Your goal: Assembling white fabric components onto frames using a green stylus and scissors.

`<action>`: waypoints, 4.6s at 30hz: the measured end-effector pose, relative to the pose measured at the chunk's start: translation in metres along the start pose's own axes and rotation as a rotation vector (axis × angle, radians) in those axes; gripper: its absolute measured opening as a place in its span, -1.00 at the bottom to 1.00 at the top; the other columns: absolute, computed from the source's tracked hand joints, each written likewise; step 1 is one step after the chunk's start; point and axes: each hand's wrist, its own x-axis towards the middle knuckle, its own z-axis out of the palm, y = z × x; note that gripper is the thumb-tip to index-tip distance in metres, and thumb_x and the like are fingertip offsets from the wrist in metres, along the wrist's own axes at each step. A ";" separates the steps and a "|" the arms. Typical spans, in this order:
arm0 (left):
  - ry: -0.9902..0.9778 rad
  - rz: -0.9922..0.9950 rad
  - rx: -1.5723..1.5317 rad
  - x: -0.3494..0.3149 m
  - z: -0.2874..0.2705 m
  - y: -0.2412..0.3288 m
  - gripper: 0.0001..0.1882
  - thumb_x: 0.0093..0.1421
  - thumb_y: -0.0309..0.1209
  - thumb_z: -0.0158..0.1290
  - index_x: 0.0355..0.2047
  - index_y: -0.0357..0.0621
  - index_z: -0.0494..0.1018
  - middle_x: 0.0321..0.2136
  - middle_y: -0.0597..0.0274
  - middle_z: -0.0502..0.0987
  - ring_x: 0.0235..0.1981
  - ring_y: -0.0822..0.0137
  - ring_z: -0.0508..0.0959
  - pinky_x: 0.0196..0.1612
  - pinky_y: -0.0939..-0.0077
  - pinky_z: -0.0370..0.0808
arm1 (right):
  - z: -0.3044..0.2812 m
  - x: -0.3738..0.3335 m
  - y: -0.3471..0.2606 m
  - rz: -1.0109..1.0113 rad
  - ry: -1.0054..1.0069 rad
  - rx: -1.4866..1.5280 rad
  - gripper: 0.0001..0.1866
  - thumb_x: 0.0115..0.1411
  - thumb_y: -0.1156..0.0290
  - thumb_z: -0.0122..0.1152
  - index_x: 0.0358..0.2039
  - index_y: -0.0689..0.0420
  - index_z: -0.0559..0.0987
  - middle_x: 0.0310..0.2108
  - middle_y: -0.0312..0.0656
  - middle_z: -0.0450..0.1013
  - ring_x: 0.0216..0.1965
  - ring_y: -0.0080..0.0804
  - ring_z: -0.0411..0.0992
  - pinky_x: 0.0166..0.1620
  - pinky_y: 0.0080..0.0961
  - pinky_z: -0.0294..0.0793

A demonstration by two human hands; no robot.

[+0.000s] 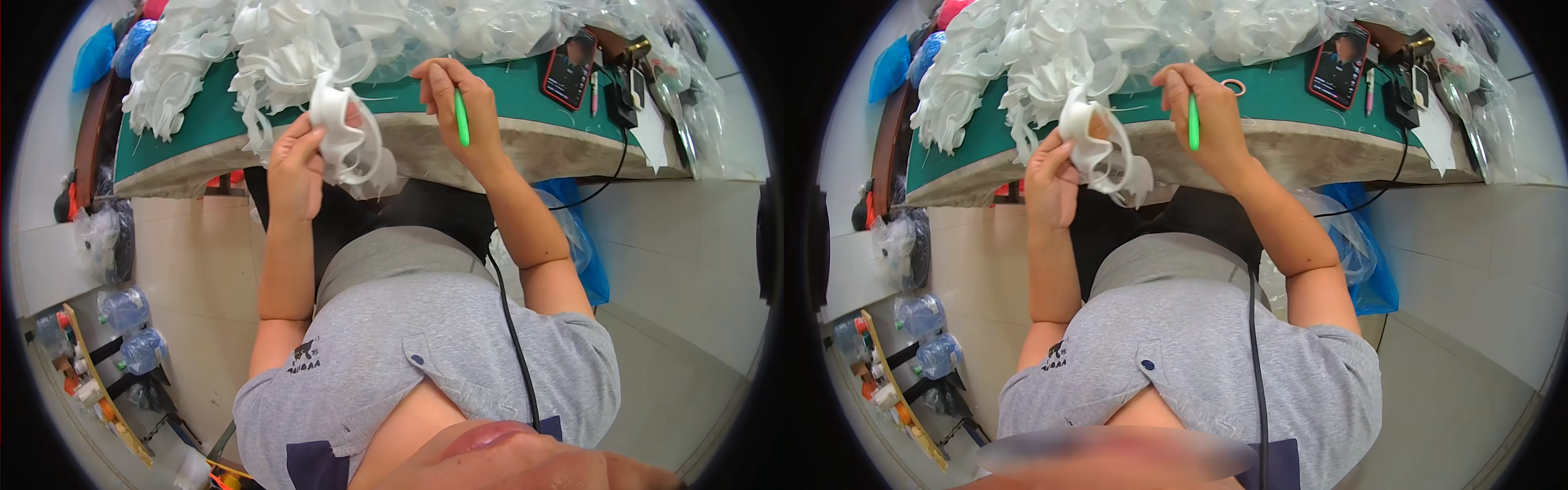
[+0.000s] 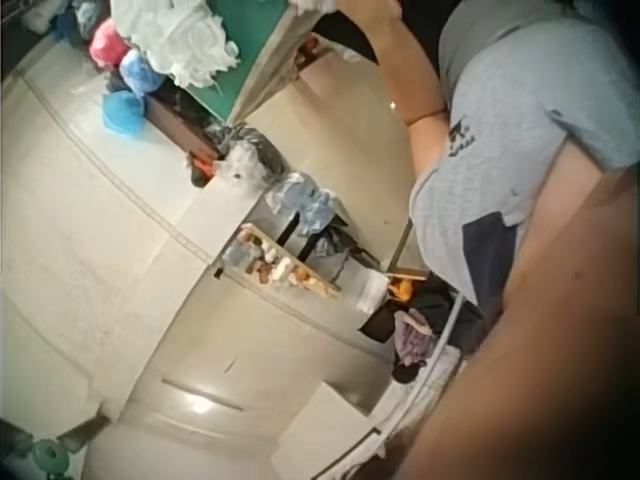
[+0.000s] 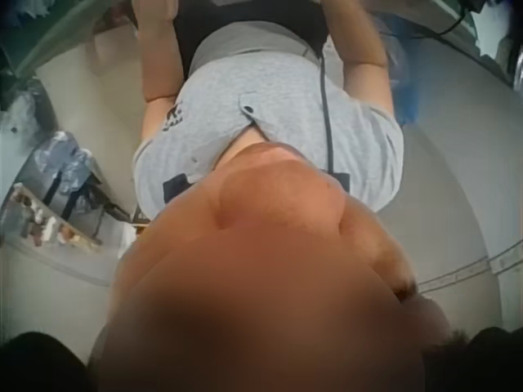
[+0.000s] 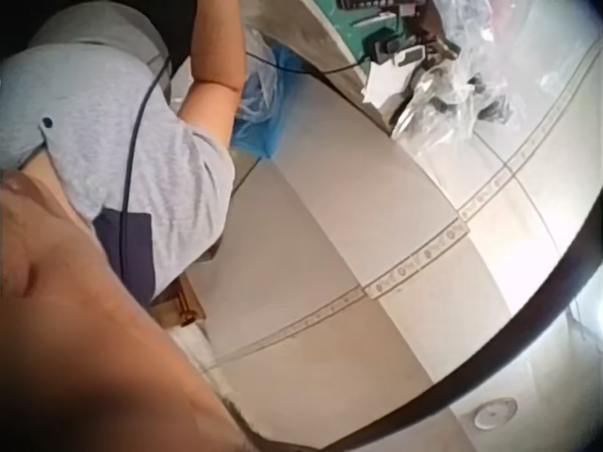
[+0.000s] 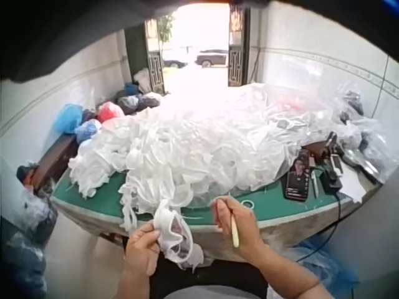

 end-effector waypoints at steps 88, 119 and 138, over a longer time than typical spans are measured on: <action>0.055 0.013 -0.087 0.031 0.004 0.014 -0.64 0.17 -0.45 0.09 -0.04 -0.31 0.35 -0.19 0.10 0.51 -0.20 0.30 0.55 -0.12 0.34 0.55 | 0.058 0.022 0.014 -0.575 0.008 -0.060 -0.90 0.11 0.56 0.23 -0.33 0.24 0.54 -0.37 -0.15 0.50 -0.43 -0.42 0.46 -0.34 -0.58 0.45; -0.406 -0.531 -0.251 -0.018 0.010 0.058 -0.17 0.27 0.18 -0.31 0.20 -0.38 0.03 0.08 -0.06 0.32 0.01 0.17 0.46 0.00 0.30 0.47 | 0.018 0.006 -0.033 -0.699 -0.488 0.085 -0.68 -0.18 0.50 0.40 -0.32 0.15 0.60 -0.28 -0.27 0.58 -0.33 -0.37 0.46 -0.25 -0.48 0.47; -0.269 -0.043 0.401 -0.024 0.013 0.016 -0.65 -0.02 -0.53 0.27 -0.21 -0.27 0.44 -0.23 0.28 0.52 -0.13 0.45 0.44 0.03 0.53 0.30 | 0.003 -0.004 -0.026 -0.144 0.373 0.489 -0.87 0.14 0.58 0.20 -0.29 0.27 0.47 -0.51 -0.21 0.47 -0.63 -0.64 0.38 -0.58 -0.74 0.32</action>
